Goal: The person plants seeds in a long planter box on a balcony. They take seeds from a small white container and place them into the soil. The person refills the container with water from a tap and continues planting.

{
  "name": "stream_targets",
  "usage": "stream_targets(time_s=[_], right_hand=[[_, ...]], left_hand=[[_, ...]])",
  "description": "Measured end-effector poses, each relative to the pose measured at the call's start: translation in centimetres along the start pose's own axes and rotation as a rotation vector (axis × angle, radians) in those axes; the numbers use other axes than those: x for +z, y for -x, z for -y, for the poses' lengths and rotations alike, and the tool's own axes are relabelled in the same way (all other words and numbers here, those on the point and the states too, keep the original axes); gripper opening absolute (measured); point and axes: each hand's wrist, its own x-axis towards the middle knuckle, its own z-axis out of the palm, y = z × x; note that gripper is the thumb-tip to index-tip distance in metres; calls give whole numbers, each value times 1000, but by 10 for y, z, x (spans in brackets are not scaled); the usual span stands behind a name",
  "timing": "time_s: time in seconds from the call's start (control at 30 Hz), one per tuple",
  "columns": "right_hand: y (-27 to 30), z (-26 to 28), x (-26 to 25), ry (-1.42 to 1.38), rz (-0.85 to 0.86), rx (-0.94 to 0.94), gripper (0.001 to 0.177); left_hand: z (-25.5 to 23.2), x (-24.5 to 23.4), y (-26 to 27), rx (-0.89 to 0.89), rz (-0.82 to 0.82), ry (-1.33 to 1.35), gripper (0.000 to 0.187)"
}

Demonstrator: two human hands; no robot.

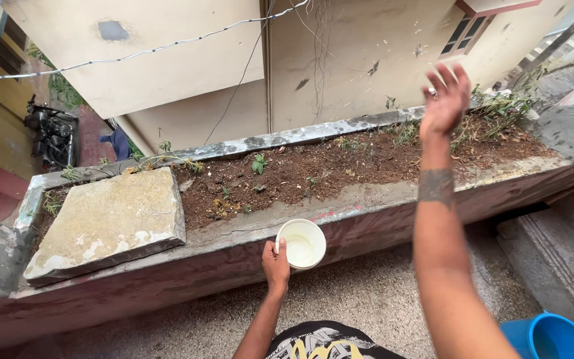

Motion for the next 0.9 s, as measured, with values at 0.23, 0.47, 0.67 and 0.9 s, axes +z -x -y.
stream_targets(time_s=[0.23,0.47,0.67,0.9], right_hand=[[153,-173,-52,316,416,481,17],[342,-283,-43,1297,1609,430,36],[356,-298,-21,1091,1618,667,35],[239,-216,67,889,1155,759,32]], left_hand=[[1,-2,-7,42,-11,-6,44],[4,-14,-12,69,-73,-137,46],[5,-28,-20,48,-117,-96,47],[13,-53,-32,24,-202,19,45]])
